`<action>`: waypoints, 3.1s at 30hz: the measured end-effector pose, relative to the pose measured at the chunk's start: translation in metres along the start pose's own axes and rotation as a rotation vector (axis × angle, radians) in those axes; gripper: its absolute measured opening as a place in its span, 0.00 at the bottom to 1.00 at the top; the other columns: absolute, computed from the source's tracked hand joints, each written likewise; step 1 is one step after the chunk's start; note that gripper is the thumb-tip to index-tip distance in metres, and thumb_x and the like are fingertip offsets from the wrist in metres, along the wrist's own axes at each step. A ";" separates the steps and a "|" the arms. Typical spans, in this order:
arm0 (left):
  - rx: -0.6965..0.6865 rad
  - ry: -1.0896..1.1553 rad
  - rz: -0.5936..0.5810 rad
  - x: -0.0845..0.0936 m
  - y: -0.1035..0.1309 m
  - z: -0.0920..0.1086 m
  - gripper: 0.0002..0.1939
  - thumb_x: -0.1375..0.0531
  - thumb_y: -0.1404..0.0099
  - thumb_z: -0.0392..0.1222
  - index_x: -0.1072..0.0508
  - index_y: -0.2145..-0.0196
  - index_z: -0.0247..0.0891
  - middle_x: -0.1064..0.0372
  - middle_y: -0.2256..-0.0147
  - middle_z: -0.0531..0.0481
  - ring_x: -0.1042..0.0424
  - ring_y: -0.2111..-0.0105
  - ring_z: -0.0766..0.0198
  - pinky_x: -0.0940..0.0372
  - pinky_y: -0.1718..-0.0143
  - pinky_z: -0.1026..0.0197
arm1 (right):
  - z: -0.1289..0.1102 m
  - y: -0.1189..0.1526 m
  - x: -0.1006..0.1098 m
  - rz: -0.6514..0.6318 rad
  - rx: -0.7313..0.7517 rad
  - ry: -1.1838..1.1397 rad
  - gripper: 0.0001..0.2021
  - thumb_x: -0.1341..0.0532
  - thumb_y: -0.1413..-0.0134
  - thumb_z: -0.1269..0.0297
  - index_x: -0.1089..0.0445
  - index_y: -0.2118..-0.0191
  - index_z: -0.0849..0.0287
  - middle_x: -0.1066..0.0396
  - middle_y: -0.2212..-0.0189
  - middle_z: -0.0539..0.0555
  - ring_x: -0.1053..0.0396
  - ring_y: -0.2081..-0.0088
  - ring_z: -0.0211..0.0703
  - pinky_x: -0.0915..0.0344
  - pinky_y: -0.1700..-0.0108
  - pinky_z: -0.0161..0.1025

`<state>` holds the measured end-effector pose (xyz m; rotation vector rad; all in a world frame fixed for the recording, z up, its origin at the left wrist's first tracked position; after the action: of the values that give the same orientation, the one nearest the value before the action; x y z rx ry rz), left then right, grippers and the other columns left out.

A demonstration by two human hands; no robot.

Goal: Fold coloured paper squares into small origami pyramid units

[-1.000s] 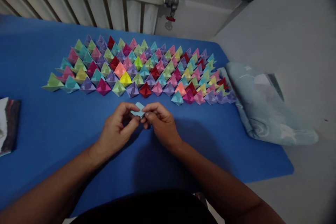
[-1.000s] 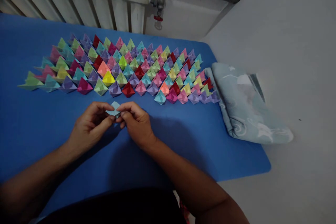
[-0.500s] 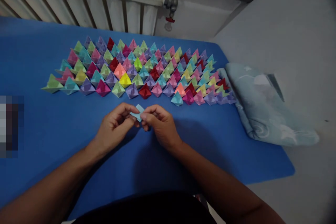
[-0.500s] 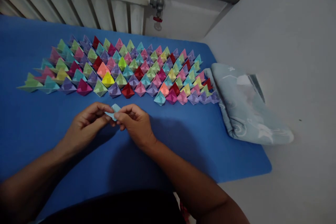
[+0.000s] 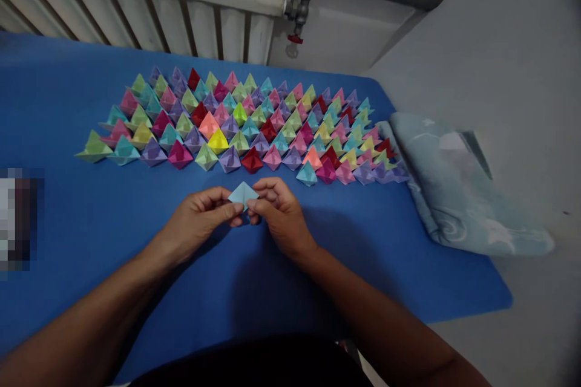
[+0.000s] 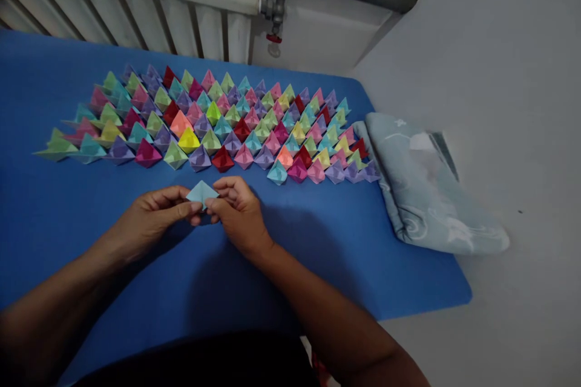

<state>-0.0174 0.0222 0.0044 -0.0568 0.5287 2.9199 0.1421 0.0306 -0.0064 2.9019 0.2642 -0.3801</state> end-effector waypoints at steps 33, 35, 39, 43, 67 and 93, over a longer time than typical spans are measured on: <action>0.001 -0.199 -0.243 -0.001 0.005 0.008 0.13 0.37 0.42 0.49 0.27 0.76 0.38 0.33 0.80 0.54 0.34 0.76 0.67 0.39 0.69 0.62 | -0.007 0.001 0.002 -0.129 -0.080 0.179 0.10 0.38 0.48 0.56 0.33 0.72 0.57 0.37 0.80 0.43 0.40 0.78 0.32 0.41 0.73 0.32; 0.001 -0.196 -0.224 -0.002 0.006 0.010 0.14 0.37 0.42 0.50 0.27 0.76 0.38 0.33 0.80 0.54 0.34 0.76 0.67 0.39 0.71 0.63 | -0.007 0.001 0.002 -0.157 -0.093 0.143 0.10 0.36 0.50 0.56 0.33 0.69 0.56 0.35 0.79 0.43 0.40 0.78 0.31 0.41 0.74 0.31; 0.011 -0.215 -0.187 -0.003 0.007 0.010 0.14 0.37 0.43 0.52 0.27 0.75 0.38 0.31 0.78 0.52 0.33 0.76 0.66 0.39 0.71 0.62 | -0.006 0.000 0.002 -0.137 -0.065 0.142 0.09 0.34 0.53 0.59 0.33 0.70 0.56 0.34 0.78 0.43 0.39 0.78 0.31 0.40 0.73 0.32; 0.044 -0.228 -0.186 -0.001 0.005 0.008 0.15 0.35 0.46 0.53 0.27 0.76 0.38 0.30 0.78 0.52 0.32 0.75 0.65 0.37 0.70 0.62 | -0.005 -0.001 0.001 -0.120 -0.053 0.191 0.08 0.35 0.52 0.59 0.32 0.70 0.56 0.33 0.77 0.43 0.37 0.76 0.32 0.39 0.71 0.32; -0.024 -0.375 -0.184 0.012 0.004 0.011 0.15 0.40 0.40 0.54 0.28 0.74 0.39 0.32 0.79 0.53 0.34 0.77 0.66 0.40 0.74 0.64 | -0.005 -0.002 0.002 -0.115 -0.108 0.155 0.08 0.34 0.57 0.61 0.32 0.70 0.56 0.34 0.79 0.42 0.38 0.77 0.31 0.41 0.72 0.31; 0.196 -0.453 -0.074 0.011 0.003 0.005 0.12 0.40 0.46 0.48 0.34 0.81 0.41 0.43 0.89 0.58 0.44 0.88 0.69 0.49 0.86 0.66 | -0.004 0.007 0.003 -0.255 0.162 0.948 0.10 0.44 0.42 0.73 0.26 0.62 0.57 0.30 0.68 0.50 0.34 0.65 0.39 0.42 0.61 0.37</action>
<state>-0.0290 0.0225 0.0092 0.5801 0.7052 2.6646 0.1475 0.0255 -0.0024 2.9690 0.7596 1.0162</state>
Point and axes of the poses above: each hand's wrist, its own y-axis away from the middle knuckle, its own x-axis out of the back of the hand, z = x × y, the point moved 1 cm from there along -y, towards the middle knuckle
